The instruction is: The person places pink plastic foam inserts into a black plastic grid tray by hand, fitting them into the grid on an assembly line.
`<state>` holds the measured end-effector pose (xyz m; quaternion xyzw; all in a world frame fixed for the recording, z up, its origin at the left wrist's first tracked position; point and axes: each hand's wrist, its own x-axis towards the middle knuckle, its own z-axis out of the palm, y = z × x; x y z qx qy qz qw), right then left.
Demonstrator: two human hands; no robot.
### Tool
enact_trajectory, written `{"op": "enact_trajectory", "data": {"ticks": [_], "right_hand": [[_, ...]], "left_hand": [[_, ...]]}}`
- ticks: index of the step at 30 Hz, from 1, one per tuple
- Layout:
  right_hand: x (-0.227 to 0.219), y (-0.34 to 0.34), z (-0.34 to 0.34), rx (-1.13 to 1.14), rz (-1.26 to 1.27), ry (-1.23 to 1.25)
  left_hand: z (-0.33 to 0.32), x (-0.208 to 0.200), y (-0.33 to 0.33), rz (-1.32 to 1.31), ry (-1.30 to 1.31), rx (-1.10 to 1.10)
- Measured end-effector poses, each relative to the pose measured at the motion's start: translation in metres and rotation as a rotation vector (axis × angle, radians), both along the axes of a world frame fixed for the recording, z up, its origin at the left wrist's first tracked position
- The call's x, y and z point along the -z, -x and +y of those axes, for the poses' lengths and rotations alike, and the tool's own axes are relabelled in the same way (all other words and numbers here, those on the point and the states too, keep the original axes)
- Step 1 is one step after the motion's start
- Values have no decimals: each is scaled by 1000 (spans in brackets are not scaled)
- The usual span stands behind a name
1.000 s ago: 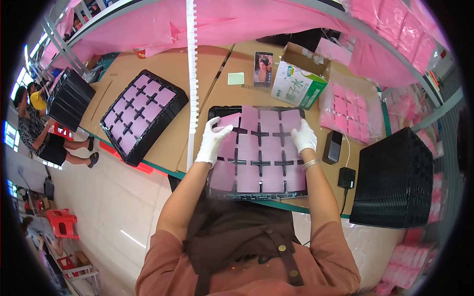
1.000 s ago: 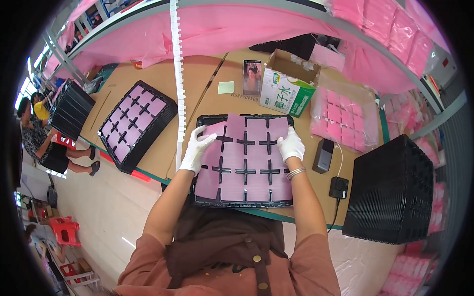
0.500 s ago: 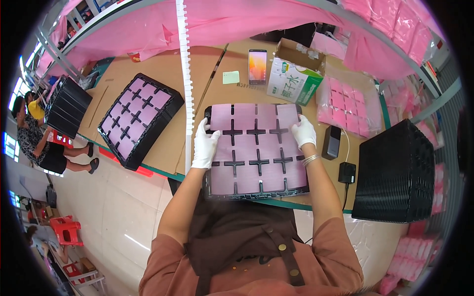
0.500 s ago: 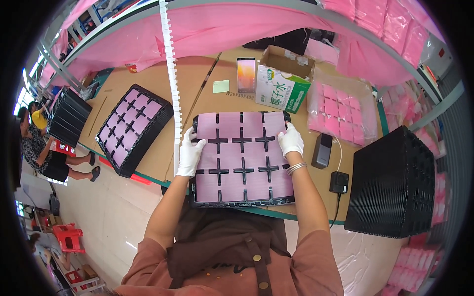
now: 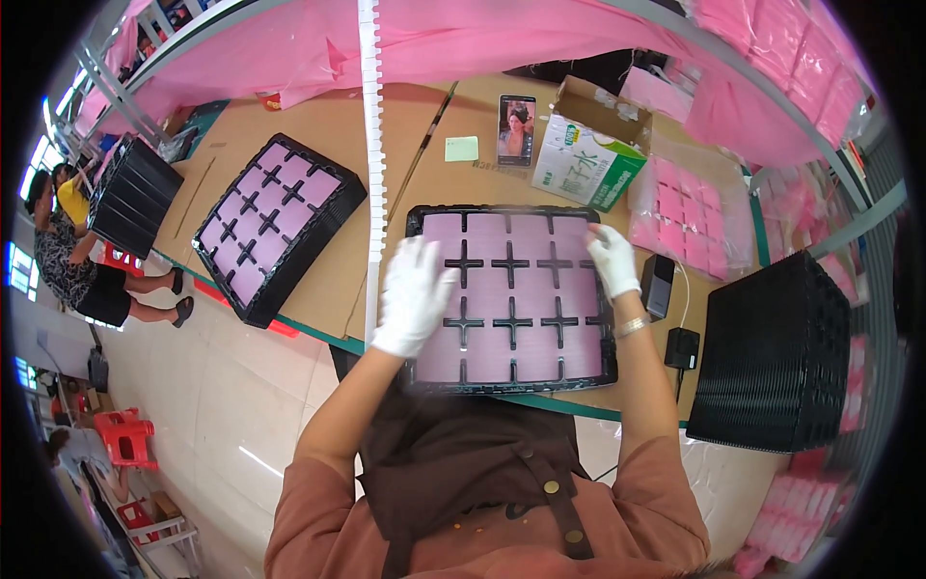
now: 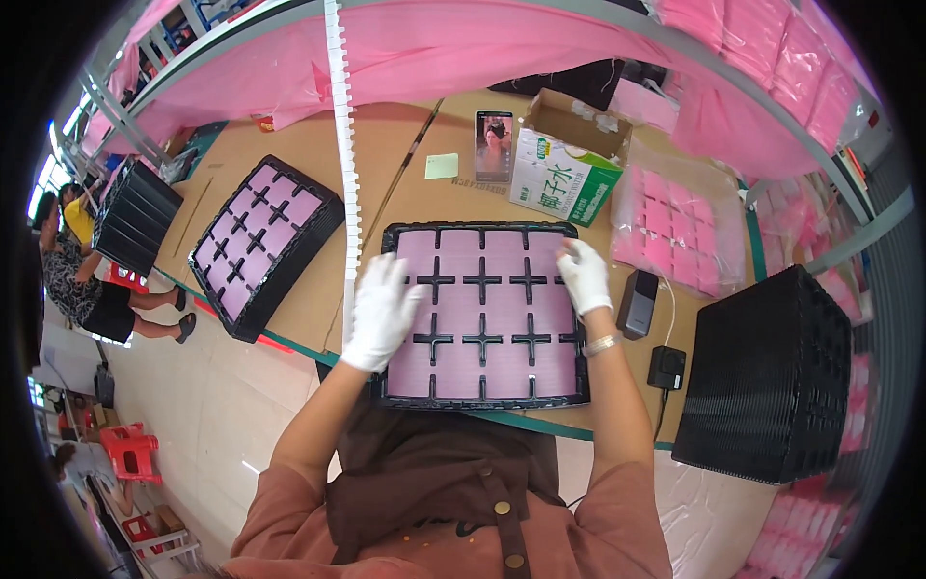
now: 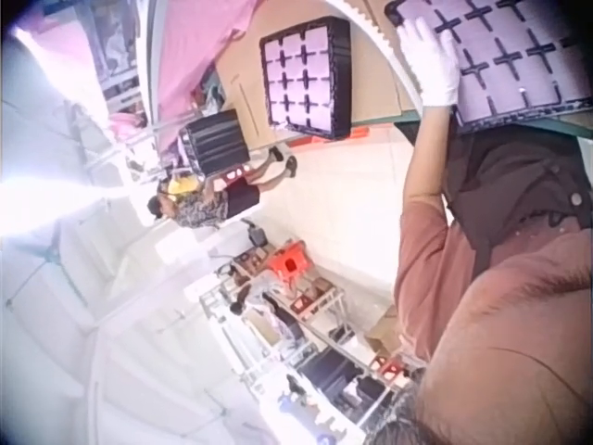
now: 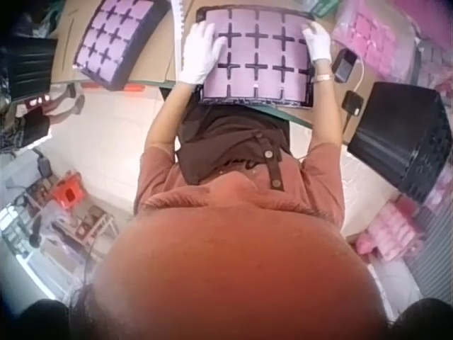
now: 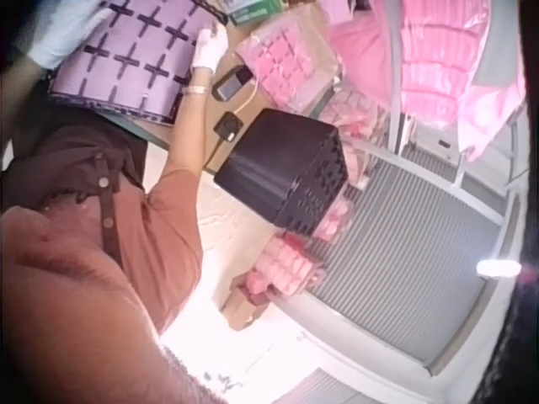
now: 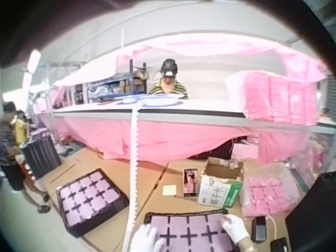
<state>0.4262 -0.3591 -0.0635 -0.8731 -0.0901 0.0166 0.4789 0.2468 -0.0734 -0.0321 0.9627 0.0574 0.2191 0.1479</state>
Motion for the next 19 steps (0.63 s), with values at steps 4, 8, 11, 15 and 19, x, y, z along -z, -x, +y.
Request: {"op": "enact_trajectory", "data": {"ticks": [4,8,11,15,19], "right_hand": [[18,-27,39,-285,635,-793],[51,-52,17,-114,610,-878],[24,-31,6,131,473,-657],[2,36,-21,-63,331,-521],[5,109,-39,-267,682,-401]], "left_hand": [[-14,22,-50,107,-85,149],[4,36,-59,157,-111,184],[27,24,-39,267,-182,167],[20,-7,13,274,-250,117],[-25,-13,77,479,-135,465]]}}
